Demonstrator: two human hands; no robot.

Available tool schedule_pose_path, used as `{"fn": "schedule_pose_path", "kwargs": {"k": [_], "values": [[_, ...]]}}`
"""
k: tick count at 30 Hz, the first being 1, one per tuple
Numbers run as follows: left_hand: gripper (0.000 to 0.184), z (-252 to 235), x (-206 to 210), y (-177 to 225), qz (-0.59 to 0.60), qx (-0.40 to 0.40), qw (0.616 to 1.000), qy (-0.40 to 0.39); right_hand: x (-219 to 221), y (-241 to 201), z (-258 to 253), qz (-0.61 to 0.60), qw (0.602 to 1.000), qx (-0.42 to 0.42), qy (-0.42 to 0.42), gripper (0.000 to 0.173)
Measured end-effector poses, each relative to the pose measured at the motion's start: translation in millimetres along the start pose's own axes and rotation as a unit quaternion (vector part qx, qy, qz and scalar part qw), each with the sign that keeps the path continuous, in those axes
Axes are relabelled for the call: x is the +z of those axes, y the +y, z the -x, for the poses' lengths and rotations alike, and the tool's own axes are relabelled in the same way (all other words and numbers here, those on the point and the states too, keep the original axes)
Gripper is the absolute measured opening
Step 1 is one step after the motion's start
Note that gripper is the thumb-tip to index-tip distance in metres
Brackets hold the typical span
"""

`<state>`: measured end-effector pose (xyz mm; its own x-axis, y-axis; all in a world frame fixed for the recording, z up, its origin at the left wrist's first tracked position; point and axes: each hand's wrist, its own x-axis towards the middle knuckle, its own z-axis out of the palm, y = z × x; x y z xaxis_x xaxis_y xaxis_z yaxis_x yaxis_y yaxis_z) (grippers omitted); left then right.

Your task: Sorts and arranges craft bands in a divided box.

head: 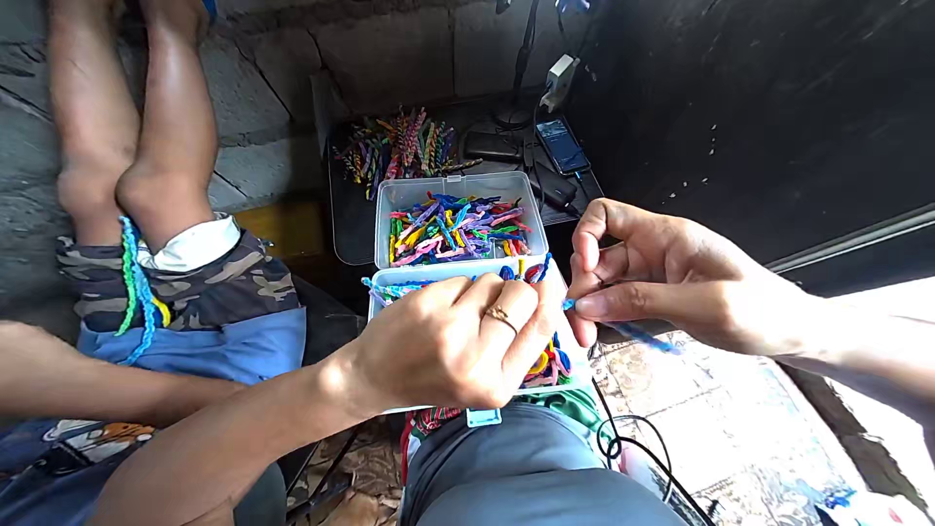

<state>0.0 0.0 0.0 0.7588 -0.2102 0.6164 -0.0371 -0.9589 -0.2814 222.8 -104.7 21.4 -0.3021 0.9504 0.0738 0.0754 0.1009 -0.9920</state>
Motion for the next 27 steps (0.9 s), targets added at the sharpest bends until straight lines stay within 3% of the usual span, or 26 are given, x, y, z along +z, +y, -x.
{"fn": "schedule_pose_path", "kwargs": {"k": [2,3,5,6,7,9,11,12,13,14,16,18,19,21,22,24,27], "values": [[0.017,1,5,-2,0.121,-0.095,0.988,0.028,-2,4,2,-0.053,0.998,-0.019,0.01,0.011],[0.02,1,3,-4,0.211,-0.161,0.964,0.027,-3,6,4,-0.065,0.997,-0.047,0.015,0.009],[0.021,0,-4,-8,0.401,-0.273,0.874,0.01,-1,6,7,-0.014,0.989,-0.14,0.043,0.006],[0.02,-1,-7,-10,0.485,-0.311,0.818,-0.003,0,6,8,0.073,0.975,-0.202,0.06,0.003],[0.019,-3,-9,-11,0.556,-0.337,0.76,-0.019,1,7,8,0.194,0.938,-0.276,0.08,0.005],[0.022,-6,-10,-13,0.663,-0.355,0.657,-0.055,6,10,7,0.422,0.805,-0.402,0.11,0.004],[0.024,-8,-10,-13,0.717,-0.349,0.598,-0.076,12,13,8,0.581,0.66,-0.462,0.118,0.009],[0.023,-9,-9,-11,0.729,-0.343,0.587,-0.081,16,17,8,0.614,0.619,-0.472,0.131,0.011],[0.023,-11,-10,-9,0.732,-0.339,0.585,-0.083,19,22,7,0.619,0.607,-0.475,0.149,0.015],[0.024,-12,-10,-6,0.734,-0.336,0.584,-0.087,25,27,6,0.597,0.626,-0.468,0.179,0.02],[0.024,-12,-11,-4,0.733,-0.329,0.587,-0.093,33,30,6,0.562,0.66,-0.45,0.212,0.023],[0.023,-10,-9,-4,0.713,-0.314,0.621,-0.091,26,30,6,0.566,0.648,-0.473,0.191,0.021],[0.022,-9,-8,-5,0.679,-0.298,0.665,-0.086,21,28,6,0.584,0.634,-0.481,0.161,0.02],[0.023,-6,-4,-7,0.519,-0.243,0.816,-0.07,9,17,3,0.619,0.617,-0.478,0.084,0.013],[0.023,-4,-2,-8,0.397,-0.193,0.895,-0.059,6,14,3,0.61,0.649,-0.449,0.067,0.01],[0.019,0,2,-4,0.173,-0.076,0.981,-0.032,4,13,1,0.492,0.793,-0.356,0.053,0.007],[0.016,4,2,3,-0.022,0.044,0.998,-0.028,-1,11,-1,0.222,0.966,-0.134,0.021,0.019]]}}
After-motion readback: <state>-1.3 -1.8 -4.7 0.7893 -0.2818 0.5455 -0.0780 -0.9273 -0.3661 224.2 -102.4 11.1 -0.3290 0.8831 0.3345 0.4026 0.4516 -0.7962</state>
